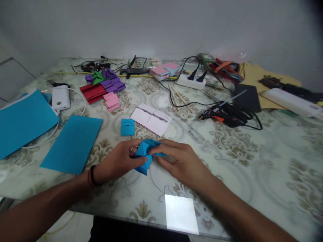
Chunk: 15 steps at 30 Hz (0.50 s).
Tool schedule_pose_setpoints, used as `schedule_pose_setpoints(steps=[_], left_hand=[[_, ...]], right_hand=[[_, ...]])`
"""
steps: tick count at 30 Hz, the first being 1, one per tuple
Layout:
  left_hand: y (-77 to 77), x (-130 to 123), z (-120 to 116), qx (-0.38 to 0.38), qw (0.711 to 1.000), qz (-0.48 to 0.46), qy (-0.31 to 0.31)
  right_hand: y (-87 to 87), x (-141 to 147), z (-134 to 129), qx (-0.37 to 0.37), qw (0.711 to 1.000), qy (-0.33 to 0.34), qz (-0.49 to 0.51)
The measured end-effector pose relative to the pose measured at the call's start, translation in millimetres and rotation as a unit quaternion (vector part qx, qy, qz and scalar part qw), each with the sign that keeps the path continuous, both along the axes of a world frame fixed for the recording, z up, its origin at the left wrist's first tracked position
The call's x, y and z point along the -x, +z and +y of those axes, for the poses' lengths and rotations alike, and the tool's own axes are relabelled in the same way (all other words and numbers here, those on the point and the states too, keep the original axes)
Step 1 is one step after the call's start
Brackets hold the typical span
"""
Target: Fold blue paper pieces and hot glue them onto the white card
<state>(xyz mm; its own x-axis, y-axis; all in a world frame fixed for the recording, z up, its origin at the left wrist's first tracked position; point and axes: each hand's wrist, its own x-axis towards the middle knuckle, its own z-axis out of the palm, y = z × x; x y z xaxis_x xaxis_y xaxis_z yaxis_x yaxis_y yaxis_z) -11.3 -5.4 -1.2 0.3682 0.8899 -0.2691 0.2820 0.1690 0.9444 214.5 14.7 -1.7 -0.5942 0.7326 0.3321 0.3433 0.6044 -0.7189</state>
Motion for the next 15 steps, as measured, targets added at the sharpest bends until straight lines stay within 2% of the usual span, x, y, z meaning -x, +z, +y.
schedule_pose_setpoints(steps=[8, 15], left_hand=[[8.9, -1.2, -0.3, 0.02, 0.999, -0.021, 0.014], [1.2, -0.9, -3.7, 0.015, 0.999, -0.028, 0.03]], right_hand=[[7.5, 5.1, -2.0, 0.049, 0.998, -0.021, 0.041], [-2.4, 9.9, -10.5, 0.058, 0.991, -0.092, 0.081]])
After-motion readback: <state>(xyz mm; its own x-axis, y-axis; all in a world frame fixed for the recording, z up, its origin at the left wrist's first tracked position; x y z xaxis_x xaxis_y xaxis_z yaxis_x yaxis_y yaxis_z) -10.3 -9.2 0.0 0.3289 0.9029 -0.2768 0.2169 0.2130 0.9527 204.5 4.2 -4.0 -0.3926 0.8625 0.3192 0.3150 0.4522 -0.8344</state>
